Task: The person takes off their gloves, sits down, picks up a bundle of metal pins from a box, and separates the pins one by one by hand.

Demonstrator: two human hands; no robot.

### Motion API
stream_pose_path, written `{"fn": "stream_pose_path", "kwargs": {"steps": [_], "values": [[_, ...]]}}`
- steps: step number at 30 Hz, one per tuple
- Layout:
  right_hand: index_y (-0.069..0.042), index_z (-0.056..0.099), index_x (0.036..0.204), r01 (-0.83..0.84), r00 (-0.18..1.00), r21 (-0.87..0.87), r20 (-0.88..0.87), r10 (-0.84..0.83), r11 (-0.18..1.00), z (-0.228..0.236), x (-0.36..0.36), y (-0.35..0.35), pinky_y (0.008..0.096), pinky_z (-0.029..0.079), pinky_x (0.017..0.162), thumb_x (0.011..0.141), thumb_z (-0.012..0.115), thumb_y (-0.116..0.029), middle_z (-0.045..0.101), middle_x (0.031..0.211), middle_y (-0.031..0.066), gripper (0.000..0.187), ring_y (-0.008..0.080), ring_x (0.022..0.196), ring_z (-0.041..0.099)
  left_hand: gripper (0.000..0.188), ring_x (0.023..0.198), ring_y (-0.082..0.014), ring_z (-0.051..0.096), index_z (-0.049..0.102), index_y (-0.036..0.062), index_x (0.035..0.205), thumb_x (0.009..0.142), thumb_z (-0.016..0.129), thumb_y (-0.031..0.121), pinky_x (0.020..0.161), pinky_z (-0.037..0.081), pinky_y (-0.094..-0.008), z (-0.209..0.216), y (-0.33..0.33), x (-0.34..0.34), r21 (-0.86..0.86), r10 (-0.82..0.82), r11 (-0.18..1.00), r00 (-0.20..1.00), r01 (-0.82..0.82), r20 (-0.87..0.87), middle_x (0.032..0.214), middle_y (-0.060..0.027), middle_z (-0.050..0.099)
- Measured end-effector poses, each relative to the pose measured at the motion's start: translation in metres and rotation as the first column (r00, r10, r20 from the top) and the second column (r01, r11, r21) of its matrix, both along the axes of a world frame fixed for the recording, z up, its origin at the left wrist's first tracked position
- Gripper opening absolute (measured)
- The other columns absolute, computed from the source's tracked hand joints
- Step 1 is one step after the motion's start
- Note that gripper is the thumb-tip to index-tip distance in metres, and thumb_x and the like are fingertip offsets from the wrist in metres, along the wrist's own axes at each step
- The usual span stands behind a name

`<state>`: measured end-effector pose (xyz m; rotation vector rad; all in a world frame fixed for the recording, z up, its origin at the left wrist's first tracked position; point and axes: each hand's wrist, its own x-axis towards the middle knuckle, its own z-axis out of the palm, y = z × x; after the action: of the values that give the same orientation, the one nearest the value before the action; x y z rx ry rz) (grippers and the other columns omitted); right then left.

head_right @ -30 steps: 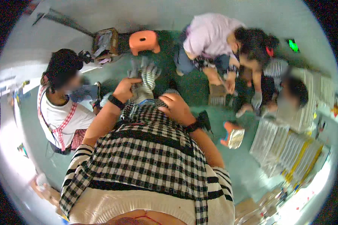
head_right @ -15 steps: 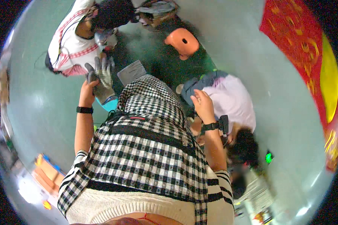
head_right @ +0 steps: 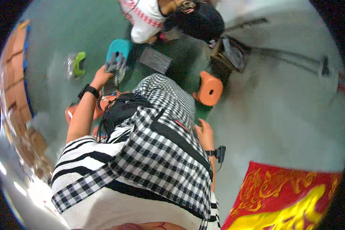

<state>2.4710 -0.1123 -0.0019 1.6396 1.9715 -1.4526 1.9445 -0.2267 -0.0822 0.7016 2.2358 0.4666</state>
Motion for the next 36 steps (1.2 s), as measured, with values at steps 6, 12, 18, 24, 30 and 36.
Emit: {"fn": "stream_pose_path", "kwargs": {"steps": [6, 12, 18, 24, 30, 36], "values": [[0.002, 0.056, 0.113, -0.222, 0.969, -0.003, 0.111, 0.221, 0.975, 0.008, 0.013, 0.096, 0.0362, 0.049, 0.075, 0.083, 0.064, -0.018, 0.062, 0.097, 0.0201, 0.038, 0.0295, 0.086, 0.062, 0.035, 0.097, -0.0378, 0.059, 0.056, 0.0009, 0.104, 0.07, 0.058, 0.006, 0.081, 0.046, -0.0423, 0.061, 0.014, -0.017, 0.079, 0.145, 0.987, 0.984, -0.137, -0.1, 0.099, -0.0224, 0.062], [-0.002, 0.057, 0.118, -0.487, 0.827, -0.27, 0.162, 0.538, 0.831, -0.052, -0.034, 0.246, 0.0372, 0.047, 0.083, 0.082, 0.062, -0.022, 0.063, 0.1, 0.0199, 0.042, 0.0299, 0.094, 0.061, 0.042, 0.093, -0.0378, 0.058, 0.053, 0.0029, 0.102, 0.06, 0.055, 0.0, 0.076, 0.047, -0.046, 0.028, 0.063, 0.058, 0.121, 0.213, 0.969, 0.977, -0.214, 0.021, 0.097, -0.0222, 0.06], [0.001, 0.058, 0.112, -0.834, 0.55, 0.028, -0.044, 0.834, 0.551, -0.109, -0.184, 0.348, 0.039, 0.048, 0.074, 0.081, 0.065, -0.018, 0.063, 0.093, 0.0178, 0.037, 0.0309, 0.082, 0.061, 0.038, 0.089, -0.0391, 0.059, 0.058, 0.0065, 0.104, 0.066, 0.058, 0.009, 0.074, 0.047, -0.0495, 0.037, 0.099, 0.125, -0.044, 0.12, 0.992, 0.993, -0.119, 0.01, 0.09, -0.0199, 0.062], [0.001, 0.059, 0.108, -0.957, 0.232, 0.147, -0.137, 0.963, 0.252, -0.177, -0.237, 0.376, 0.0371, 0.049, 0.074, 0.078, 0.067, -0.019, 0.064, 0.091, 0.0165, 0.037, 0.0312, 0.082, 0.062, 0.049, 0.096, -0.0354, 0.059, 0.056, 0.0107, 0.12, 0.072, 0.057, 0.013, 0.079, 0.048, -0.0475, -0.042, 0.103, 0.228, -0.094, 0.367, 0.928, 0.929, -0.361, 0.053, 0.105, -0.0155, 0.063], [-0.003, 0.061, 0.105, -0.987, 0.155, 0.02, -0.138, 0.978, 0.159, -0.211, -0.208, 0.384, 0.0388, 0.05, 0.073, 0.077, 0.068, -0.023, 0.065, 0.089, 0.0159, 0.035, 0.0309, 0.082, 0.064, 0.042, 0.092, -0.0351, 0.059, 0.061, 0.0093, 0.111, 0.07, 0.058, 0.012, 0.078, 0.047, -0.0465, -0.059, 0.125, 0.298, -0.035, 0.595, 0.803, 0.804, -0.595, -0.01, 0.095, -0.0152, 0.063], [-0.001, 0.057, 0.112, -0.994, -0.087, 0.063, -0.03, 0.996, -0.085, -0.261, -0.181, 0.381, 0.0438, 0.045, 0.088, 0.075, 0.067, -0.025, 0.06, 0.106, 0.0213, 0.046, 0.0373, 0.1, 0.056, 0.042, 0.086, -0.0397, 0.06, 0.062, 0.0038, 0.101, 0.075, 0.062, 0.036, 0.074, 0.048, -0.0467, -0.084, 0.117, 0.334, -0.025, 0.779, 0.615, 0.603, -0.788, 0.174, 0.093, -0.0234, 0.063]]}}
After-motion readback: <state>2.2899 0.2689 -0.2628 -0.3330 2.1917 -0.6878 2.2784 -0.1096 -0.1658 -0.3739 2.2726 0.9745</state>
